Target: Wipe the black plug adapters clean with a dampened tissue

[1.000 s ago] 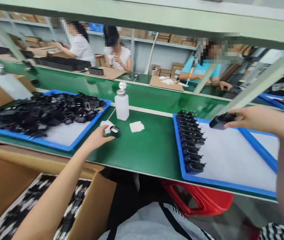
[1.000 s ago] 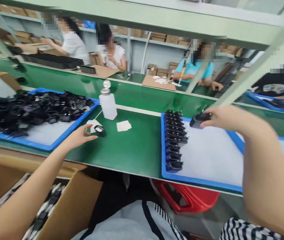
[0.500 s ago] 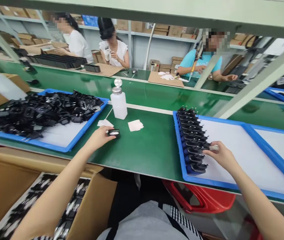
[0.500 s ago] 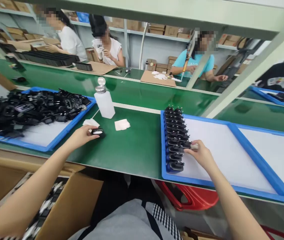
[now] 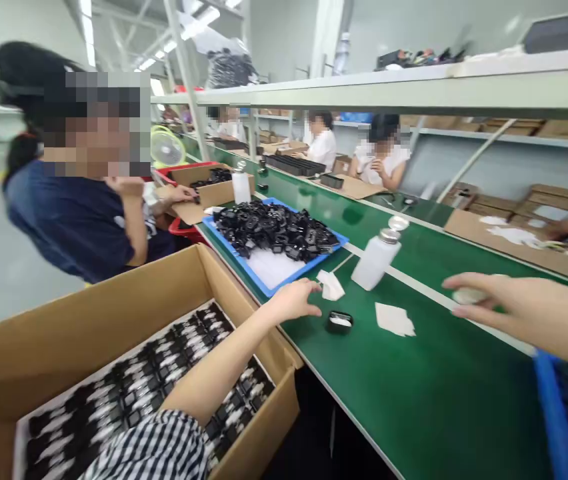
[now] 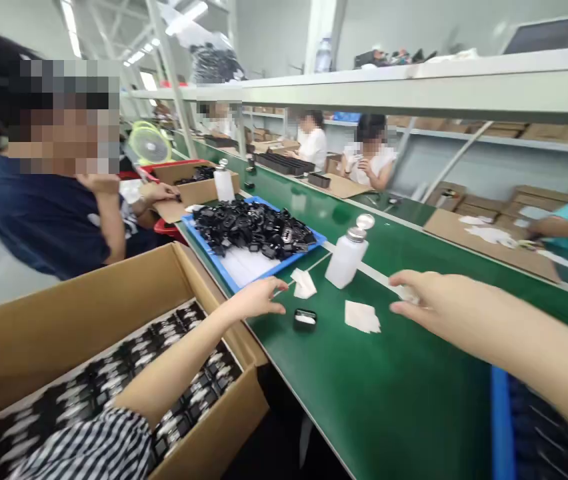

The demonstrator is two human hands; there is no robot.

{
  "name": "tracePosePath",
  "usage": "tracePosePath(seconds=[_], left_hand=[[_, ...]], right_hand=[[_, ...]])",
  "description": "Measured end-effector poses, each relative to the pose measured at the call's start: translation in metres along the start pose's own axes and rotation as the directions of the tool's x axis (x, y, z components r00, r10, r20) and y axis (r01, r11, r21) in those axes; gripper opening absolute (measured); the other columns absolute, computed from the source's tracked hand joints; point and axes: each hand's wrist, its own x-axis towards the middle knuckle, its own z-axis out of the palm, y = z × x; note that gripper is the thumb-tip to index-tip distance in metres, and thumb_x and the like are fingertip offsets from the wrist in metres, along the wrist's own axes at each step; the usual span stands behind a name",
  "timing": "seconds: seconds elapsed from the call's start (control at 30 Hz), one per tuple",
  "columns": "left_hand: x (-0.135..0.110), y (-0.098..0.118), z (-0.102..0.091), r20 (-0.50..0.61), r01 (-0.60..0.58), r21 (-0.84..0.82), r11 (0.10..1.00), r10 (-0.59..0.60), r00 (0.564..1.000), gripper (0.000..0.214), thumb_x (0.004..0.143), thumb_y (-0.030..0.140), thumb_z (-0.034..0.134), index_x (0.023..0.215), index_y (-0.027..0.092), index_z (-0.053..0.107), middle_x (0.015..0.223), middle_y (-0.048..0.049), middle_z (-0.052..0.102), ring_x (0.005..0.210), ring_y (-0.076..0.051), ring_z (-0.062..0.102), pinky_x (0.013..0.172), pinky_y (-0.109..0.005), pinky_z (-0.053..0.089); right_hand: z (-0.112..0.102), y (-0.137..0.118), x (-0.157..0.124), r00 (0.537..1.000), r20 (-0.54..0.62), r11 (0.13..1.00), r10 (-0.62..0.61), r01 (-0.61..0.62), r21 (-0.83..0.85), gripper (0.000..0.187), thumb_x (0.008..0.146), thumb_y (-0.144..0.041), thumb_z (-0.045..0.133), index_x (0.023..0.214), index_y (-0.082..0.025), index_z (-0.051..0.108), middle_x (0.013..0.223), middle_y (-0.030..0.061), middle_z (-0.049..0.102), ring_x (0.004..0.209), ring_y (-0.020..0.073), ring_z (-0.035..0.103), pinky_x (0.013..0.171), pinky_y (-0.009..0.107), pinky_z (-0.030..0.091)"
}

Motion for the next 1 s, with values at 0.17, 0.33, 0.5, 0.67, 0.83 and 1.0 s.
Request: tracePosePath(seconds=[0.17,0.33,0.5,0.67,0.83,1.0], left_hand=[[0.028,-0.027,-0.024,-0.252,0.214,0.02,0.977,-0.202,0.946,0.027,0.071,0.017,0.043,0.096,0.015,0.052,0.098,-0.0044,0.055,0.085,-0.014,0.052,0.079,-0.024,0.039],[0.068,-0.03,-0.018,-0.264,0.245,0.025,0.969,-0.23,0.937,0.034,0.073,0.018,0.039,0.107,0.019,0.045,0.107,-0.0038,0.049,0.093,-0.015,0.049,0.081,-0.024,0.038],[0.083,-0.015,-0.008,-0.245,0.278,0.066,0.958,-0.255,0.935,0.039,0.072,0.017,0.04,0.111,0.017,0.04,0.11,-0.0096,0.043,0.097,-0.023,0.046,0.079,-0.032,0.039],[0.045,0.0,-0.008,-0.009,0.199,0.127,0.972,-0.2,0.98,0.036,0.068,0.014,0.045,0.104,0.016,0.045,0.099,-0.0074,0.051,0.088,-0.021,0.05,0.072,-0.029,0.04],[0.009,0.012,0.014,0.354,0.091,-0.056,0.994,-0.065,0.933,0.061,0.051,0.038,0.064,0.105,0.018,0.046,0.098,-0.0035,0.053,0.081,-0.017,0.052,0.066,-0.024,0.04],[0.013,0.017,0.038,0.101,0.159,-0.109,0.981,-0.148,0.984,0.032,0.057,0.032,0.059,0.087,0.022,0.054,0.08,0.0016,0.058,0.074,-0.016,0.053,0.06,-0.023,0.039]], right_hand=[[0.036,-0.108,0.067,0.925,0.345,0.969,-0.16,0.214,-0.123,0.013,0.066,-0.016,0.052,0.079,-0.018,0.056,0.082,0.0051,0.058,0.073,0.0222,0.055,0.058,0.029,0.042],[0.074,-0.096,0.098,0.944,0.305,0.992,-0.127,0.124,0.028,0.005,0.066,-0.016,0.049,0.065,-0.018,0.054,0.065,0.0024,0.058,0.06,0.019,0.055,0.05,0.026,0.041],[0.095,-0.058,0.1,0.962,0.273,0.997,-0.015,-0.008,0.081,0.004,0.062,-0.02,0.053,0.059,-0.019,0.055,0.064,0.0044,0.058,0.057,0.0222,0.054,0.045,0.029,0.04],[0.129,-0.063,0.102,0.962,0.027,0.917,-0.271,0.25,0.31,0.021,0.072,-0.025,0.046,0.088,-0.02,0.058,0.082,0.0042,0.058,0.071,0.0208,0.053,0.06,0.03,0.042],[0.169,-0.088,0.11,0.95,-0.079,0.863,-0.303,0.309,0.4,0.027,0.067,-0.024,0.056,0.094,-0.017,0.057,0.089,0.0087,0.055,0.084,0.0254,0.048,0.07,0.033,0.039],[0.164,-0.079,0.106,0.971,-0.137,0.823,-0.196,0.239,0.515,0.019,0.074,-0.024,0.043,0.081,-0.015,0.059,0.078,0.005,0.058,0.072,0.0195,0.052,0.065,0.029,0.04]])
